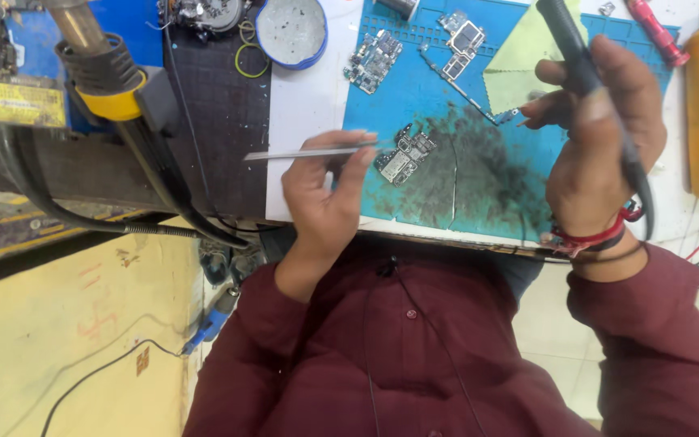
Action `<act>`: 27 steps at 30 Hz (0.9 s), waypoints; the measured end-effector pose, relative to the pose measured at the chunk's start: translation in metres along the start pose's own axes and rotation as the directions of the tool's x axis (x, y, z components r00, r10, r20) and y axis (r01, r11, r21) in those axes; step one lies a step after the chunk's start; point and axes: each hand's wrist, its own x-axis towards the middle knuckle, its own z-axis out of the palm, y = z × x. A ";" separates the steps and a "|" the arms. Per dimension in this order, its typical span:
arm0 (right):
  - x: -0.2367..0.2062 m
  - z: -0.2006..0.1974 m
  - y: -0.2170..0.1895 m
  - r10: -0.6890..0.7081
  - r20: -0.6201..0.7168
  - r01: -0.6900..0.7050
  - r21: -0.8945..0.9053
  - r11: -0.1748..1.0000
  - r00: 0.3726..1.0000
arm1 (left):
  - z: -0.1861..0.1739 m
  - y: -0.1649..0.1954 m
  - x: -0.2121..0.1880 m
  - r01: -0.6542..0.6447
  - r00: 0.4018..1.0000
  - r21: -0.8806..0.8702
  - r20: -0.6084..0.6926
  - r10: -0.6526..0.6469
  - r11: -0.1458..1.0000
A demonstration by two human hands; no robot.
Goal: The person uses a soldering iron and tweezers to reflow solder on a small circuit board. They apply flux from a yellow bottle, then use the soldering iron to heat specific points while holding the board with tweezers. The person also uses a hot air gun to heat the board and places a small component into a blue container.
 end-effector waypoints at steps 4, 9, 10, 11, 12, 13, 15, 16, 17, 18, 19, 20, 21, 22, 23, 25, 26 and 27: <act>0.001 -0.004 0.006 -0.012 0.119 0.037 -0.210 0.977 0.993 | 0.012 -0.005 0.008 0.040 0.999 -0.018 0.019 -0.040 0.999; 0.001 0.009 0.011 -0.177 0.349 0.330 -0.446 0.832 0.920 | 0.014 -0.005 0.008 0.045 0.997 0.067 0.056 -0.049 0.997; -0.001 0.012 0.013 -0.207 0.360 0.368 -0.466 0.804 0.910 | 0.014 -0.004 0.008 0.056 0.996 0.098 0.063 -0.063 0.994; -0.003 0.015 0.014 -0.231 0.371 0.400 -0.486 0.777 0.899 | 0.014 -0.003 0.007 0.072 0.994 0.131 0.070 -0.082 0.989; -0.005 0.015 0.015 -0.249 0.404 0.437 -0.488 0.756 0.880 | 0.014 -0.002 0.008 0.059 0.994 0.149 0.082 -0.072 0.987; -0.007 0.015 0.016 -0.266 0.434 0.473 -0.491 0.732 0.861 | 0.014 -0.001 0.008 0.045 0.993 0.165 0.097 -0.061 0.985; -0.009 0.013 0.019 -0.298 0.487 0.530 -0.458 0.713 0.821 | 0.015 0.001 0.010 0.021 0.992 0.191 0.118 -0.045 0.981; -0.010 0.011 0.021 -0.316 0.509 0.552 -0.420 0.720 0.800 | 0.016 0.002 0.011 0.012 0.992 0.204 0.121 -0.038 0.979; -0.010 0.010 0.023 -0.337 0.532 0.574 -0.379 0.726 0.777 | 0.016 0.003 0.012 0.002 0.992 0.218 0.122 -0.029 0.976; -0.011 0.009 0.024 -0.331 0.541 0.577 -0.383 0.721 0.773 | 0.016 0.004 0.012 -0.002 0.991 0.236 0.130 -0.030 0.972; -0.011 0.008 0.025 -0.323 0.552 0.579 -0.385 0.718 0.768 | 0.016 0.005 0.013 -0.002 0.990 0.255 0.135 -0.033 0.967; -0.012 0.007 0.026 -0.314 0.565 0.581 -0.386 0.716 0.763 | 0.016 0.006 0.012 -0.001 0.990 0.274 0.138 -0.038 0.962; -0.012 0.007 0.027 -0.316 0.566 0.583 -0.387 0.714 0.762 | 0.016 0.006 0.013 -0.017 0.989 0.276 0.145 -0.024 0.961; -0.012 0.008 0.028 -0.317 0.568 0.586 -0.386 0.713 0.760 | 0.016 0.006 0.013 -0.033 0.988 0.278 0.151 -0.009 0.960; -0.012 0.009 0.029 -0.318 0.569 0.588 -0.385 0.711 0.758 | 0.016 0.006 0.014 -0.050 0.987 0.281 0.158 0.005 0.959; -0.012 0.010 0.030 -0.319 0.573 0.591 -0.384 0.709 0.755 | 0.016 0.006 0.014 -0.036 0.988 0.286 0.156 -0.009 0.958; -0.011 0.010 0.030 -0.319 0.574 0.593 -0.386 0.707 0.754 | 0.016 0.006 0.014 -0.031 0.987 0.287 0.157 -0.015 0.957; -0.011 0.011 0.029 -0.321 0.575 0.593 -0.380 0.710 0.753 | 0.016 0.006 0.013 -0.029 0.987 0.289 0.159 -0.018 0.957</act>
